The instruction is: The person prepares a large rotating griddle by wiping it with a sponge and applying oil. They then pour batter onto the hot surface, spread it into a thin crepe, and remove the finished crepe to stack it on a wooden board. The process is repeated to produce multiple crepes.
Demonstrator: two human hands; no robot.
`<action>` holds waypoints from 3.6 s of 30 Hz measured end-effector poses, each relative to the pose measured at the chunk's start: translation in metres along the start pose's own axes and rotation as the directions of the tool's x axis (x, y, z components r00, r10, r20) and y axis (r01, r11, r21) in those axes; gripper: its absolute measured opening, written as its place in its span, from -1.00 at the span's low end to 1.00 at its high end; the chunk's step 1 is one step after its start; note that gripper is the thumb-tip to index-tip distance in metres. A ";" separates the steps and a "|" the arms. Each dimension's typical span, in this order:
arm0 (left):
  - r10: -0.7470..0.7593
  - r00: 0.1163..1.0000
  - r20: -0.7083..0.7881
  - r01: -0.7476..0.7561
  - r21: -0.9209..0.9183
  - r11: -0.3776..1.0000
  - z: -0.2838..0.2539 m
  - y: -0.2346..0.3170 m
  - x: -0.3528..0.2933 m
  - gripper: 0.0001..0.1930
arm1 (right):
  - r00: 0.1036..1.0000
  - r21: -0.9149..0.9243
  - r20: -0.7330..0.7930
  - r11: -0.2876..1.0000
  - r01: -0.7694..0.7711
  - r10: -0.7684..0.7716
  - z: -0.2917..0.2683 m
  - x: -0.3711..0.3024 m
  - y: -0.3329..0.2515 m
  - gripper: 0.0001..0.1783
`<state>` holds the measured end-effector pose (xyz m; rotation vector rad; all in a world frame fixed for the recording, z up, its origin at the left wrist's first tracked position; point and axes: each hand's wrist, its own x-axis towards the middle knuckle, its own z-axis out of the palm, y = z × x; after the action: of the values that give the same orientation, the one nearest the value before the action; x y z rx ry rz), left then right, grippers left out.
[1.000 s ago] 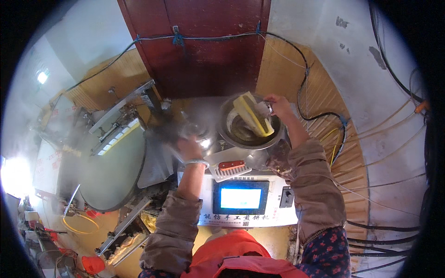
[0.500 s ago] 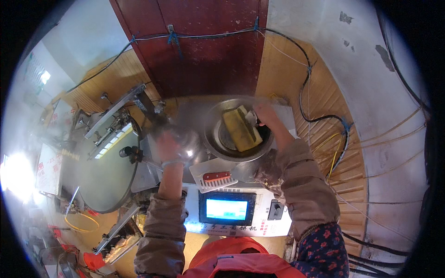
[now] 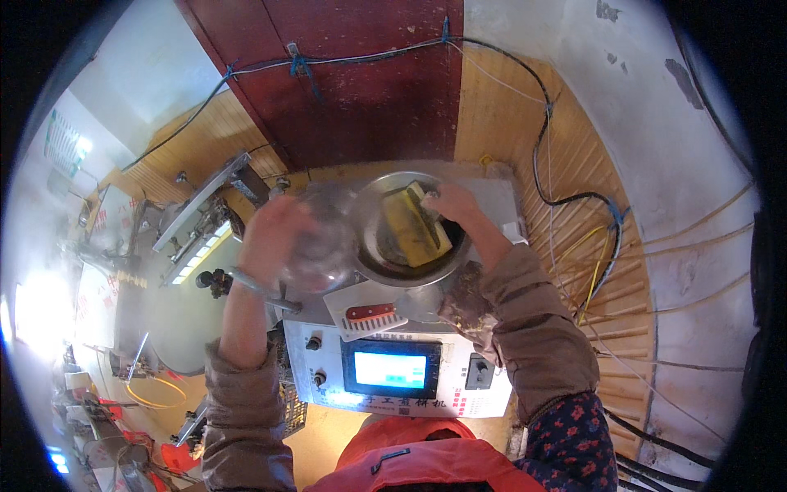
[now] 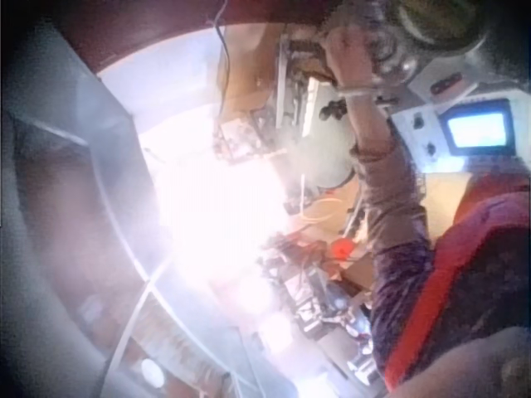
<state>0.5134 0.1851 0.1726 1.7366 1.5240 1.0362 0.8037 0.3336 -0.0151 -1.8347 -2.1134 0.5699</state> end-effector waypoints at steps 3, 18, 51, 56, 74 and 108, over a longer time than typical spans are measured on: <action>0.303 0.910 0.283 -0.390 0.336 0.857 0.010 -0.005 0.005 -0.79 | 0.999 0.011 -0.017 0.999 0.032 -0.032 -0.002 -0.001 -0.001 -0.45; -0.108 0.828 0.550 -0.237 0.517 0.822 0.087 0.055 0.016 -0.68 | 1.000 0.065 -0.020 0.998 -0.020 0.021 -0.016 -0.014 -0.014 -0.46; -0.191 0.866 0.462 -0.285 0.771 0.569 0.106 0.012 0.132 -0.64 | 0.999 0.088 -0.042 0.996 0.021 -0.018 -0.011 -0.011 -0.014 -0.48; -0.016 0.838 0.546 -0.478 0.747 0.462 0.101 -0.006 0.143 -0.66 | 1.000 0.067 -0.003 0.997 -0.030 0.030 -0.017 -0.015 -0.016 -0.48; 0.085 0.847 0.525 -0.338 0.408 0.848 0.041 0.043 0.031 -0.76 | 0.996 0.011 0.076 0.998 -0.056 0.055 -0.007 -0.005 -0.007 -0.37; 0.268 0.720 -0.640 0.251 0.601 0.759 0.070 -0.113 -0.055 -0.48 | 1.000 -0.080 -0.023 0.997 0.006 -0.008 0.000 -0.008 -0.015 -0.34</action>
<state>0.5131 0.1535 0.0319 1.8730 2.6415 1.3685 0.7915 0.3237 -0.0078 -1.8656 -2.1562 0.4664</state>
